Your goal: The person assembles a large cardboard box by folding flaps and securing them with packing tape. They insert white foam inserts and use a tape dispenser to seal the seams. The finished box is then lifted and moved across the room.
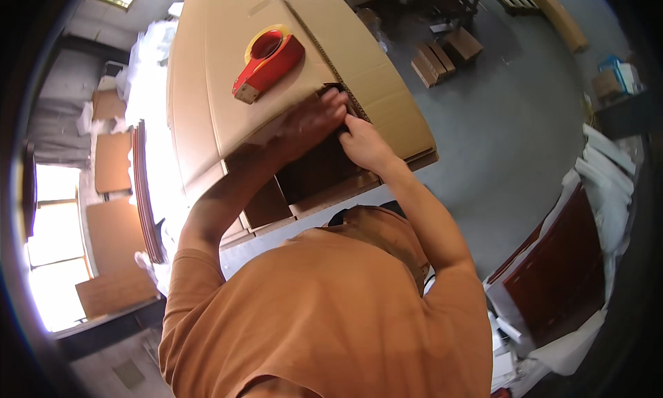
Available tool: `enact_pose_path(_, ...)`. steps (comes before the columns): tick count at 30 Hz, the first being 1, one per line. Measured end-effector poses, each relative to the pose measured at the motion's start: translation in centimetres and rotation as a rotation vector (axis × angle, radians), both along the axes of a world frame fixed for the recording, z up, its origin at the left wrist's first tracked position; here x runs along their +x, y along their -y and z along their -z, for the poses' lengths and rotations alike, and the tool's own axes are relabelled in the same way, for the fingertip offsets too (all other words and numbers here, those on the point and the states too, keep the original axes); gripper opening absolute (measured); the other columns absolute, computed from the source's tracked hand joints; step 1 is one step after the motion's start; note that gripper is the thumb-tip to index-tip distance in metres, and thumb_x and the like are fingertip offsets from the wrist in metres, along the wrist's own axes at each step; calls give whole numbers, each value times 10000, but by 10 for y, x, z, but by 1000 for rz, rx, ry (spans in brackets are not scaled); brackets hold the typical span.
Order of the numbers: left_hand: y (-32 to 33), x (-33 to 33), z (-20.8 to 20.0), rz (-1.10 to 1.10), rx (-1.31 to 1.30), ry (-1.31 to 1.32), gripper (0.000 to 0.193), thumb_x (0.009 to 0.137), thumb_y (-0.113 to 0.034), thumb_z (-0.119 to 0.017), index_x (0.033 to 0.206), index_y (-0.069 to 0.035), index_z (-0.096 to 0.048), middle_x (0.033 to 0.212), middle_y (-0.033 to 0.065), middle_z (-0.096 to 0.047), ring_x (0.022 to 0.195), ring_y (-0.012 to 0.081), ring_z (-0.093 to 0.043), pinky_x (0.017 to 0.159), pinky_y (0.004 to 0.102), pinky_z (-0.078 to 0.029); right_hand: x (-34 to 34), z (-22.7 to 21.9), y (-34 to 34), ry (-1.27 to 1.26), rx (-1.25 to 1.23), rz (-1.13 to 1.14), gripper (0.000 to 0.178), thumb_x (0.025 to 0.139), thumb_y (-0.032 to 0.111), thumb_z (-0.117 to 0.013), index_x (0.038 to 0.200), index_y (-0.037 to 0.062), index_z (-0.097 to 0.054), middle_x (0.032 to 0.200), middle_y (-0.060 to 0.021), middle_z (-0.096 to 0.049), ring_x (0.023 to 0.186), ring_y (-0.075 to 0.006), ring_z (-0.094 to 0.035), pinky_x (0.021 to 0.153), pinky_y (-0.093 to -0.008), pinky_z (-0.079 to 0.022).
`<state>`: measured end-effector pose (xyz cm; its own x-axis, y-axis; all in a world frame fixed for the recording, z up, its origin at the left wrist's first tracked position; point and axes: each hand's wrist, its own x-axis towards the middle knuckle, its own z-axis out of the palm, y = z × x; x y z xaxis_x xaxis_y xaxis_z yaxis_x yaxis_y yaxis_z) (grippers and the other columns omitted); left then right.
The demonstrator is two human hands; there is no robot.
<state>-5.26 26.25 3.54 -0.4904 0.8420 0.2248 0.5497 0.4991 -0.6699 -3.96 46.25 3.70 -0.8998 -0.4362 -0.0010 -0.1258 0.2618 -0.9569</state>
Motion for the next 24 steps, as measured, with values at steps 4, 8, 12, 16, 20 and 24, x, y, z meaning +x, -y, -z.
enact_pose_path(4,20,60,31,-114,-94,113,421,957,-268,-458,1319,-54,-472,1457,99,-415,1352,225,-400,1097,417,-351,30,-39,-49,361,-164,-323,341,948,65,-501,1272,-24,-555,1132,-138,-668,991,-186,-660,839,-330,-533)
enact_pose_path(8,31,68,19,-221,18,293,413,949,-265,-487,1305,-55,-489,1415,104,-446,1314,231,-429,1069,413,-371,17,-41,-80,585,-378,-100,322,984,130,-522,1258,-34,-562,1075,-136,-679,910,-156,-677,701,-251,-564)
enact_pose_path(12,37,58,4,-279,92,427,406,941,-262,-515,1291,-56,-505,1374,110,-477,1276,237,-458,1041,408,-391,1,18,-89,504,-388,132,245,981,210,-557,1139,28,-600,893,-31,-650,730,-72,-605,591,-209,-500)
enact_pose_path(16,49,73,-16,-422,138,514,399,934,-258,-544,1277,-56,-522,1332,116,-508,1238,243,-486,1013,403,-411,-1,47,-51,691,-457,119,188,989,263,-546,992,81,-593,753,39,-546,609,-37,-496,528,-187,-423)
enact_pose_path(20,54,67,-25,-485,168,581,392,926,-255,-572,1263,-57,-539,1291,122,-540,1199,249,-515,985,399,-431,-9,79,-34,647,-505,108,253,998,358,-520,921,122,-567,729,62,-497,578,-32,-435,506,-197,-371)
enact_pose_path(24,64,83,-34,-612,230,668,386,918,-251,-601,1249,-57,-555,1249,127,-571,1161,255,-544,957,394,-451,-14,88,-23,606,-439,54,284,999,372,-513,932,101,-568,748,47,-507,614,-48,-455,534,-219,-403)
